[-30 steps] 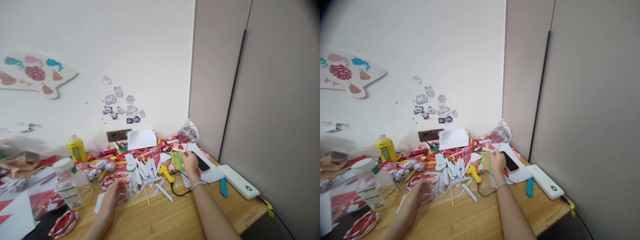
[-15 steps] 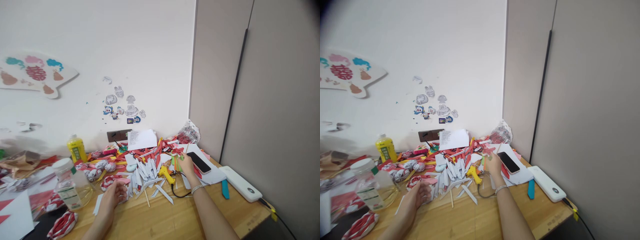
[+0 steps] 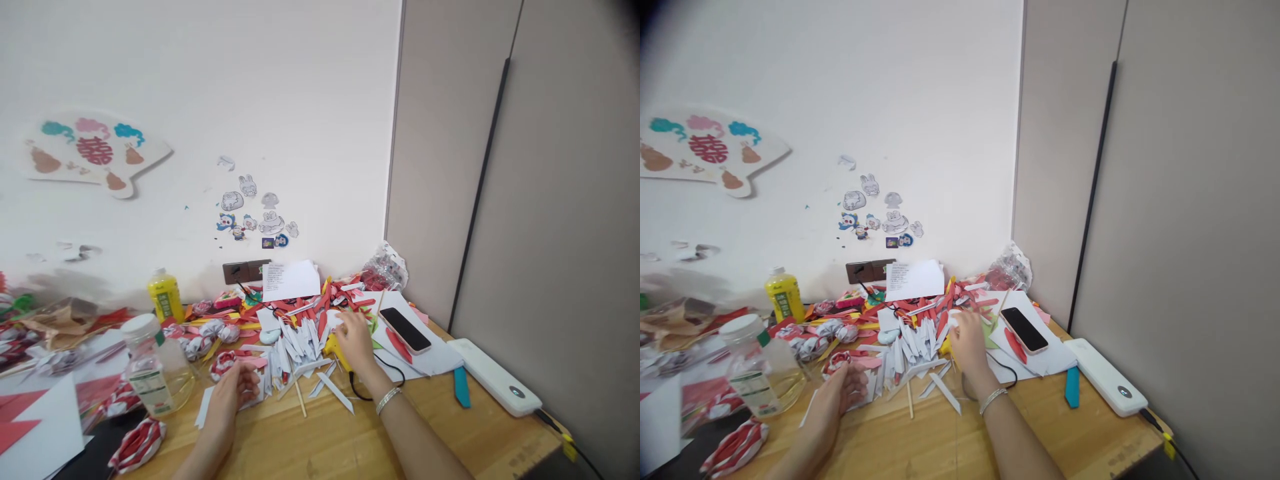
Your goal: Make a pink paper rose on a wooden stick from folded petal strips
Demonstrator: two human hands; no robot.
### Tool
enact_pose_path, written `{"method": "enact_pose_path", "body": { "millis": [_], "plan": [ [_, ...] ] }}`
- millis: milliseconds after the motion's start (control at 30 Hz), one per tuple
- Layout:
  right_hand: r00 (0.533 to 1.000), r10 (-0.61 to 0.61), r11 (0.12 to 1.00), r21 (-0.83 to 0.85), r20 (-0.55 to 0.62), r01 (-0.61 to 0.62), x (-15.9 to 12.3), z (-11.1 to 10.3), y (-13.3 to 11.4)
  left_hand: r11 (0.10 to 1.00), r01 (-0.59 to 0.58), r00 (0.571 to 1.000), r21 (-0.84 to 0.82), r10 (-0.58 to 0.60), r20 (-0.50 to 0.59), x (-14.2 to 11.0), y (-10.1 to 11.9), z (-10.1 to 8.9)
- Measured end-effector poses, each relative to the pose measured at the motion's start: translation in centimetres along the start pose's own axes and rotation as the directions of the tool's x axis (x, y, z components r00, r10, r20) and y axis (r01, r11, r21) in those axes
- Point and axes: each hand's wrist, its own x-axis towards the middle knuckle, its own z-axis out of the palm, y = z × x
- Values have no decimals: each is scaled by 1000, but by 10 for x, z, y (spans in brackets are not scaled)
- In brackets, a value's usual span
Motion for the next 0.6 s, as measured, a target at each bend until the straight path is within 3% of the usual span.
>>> {"method": "enact_pose_path", "body": {
  "millis": [100,167,367,600],
  "plan": [
    [953,-253,967,57,168,247,-15,12,-36,1000,10,1000,8,-10,-9,1,-1,0],
    [911,-336,942,73,240,328,-25,20,-52,1000,18,1000,17,-18,-3,-1,-1,1],
    [889,-342,938,62,303,340,-37,32,-60,1000,-6,1000,19,6,11,-7,-2,5],
    [918,-316,949,98,239,301,-35,24,-67,999,31,997,-11,-31,71,-7,-3,7]
  ]
}}
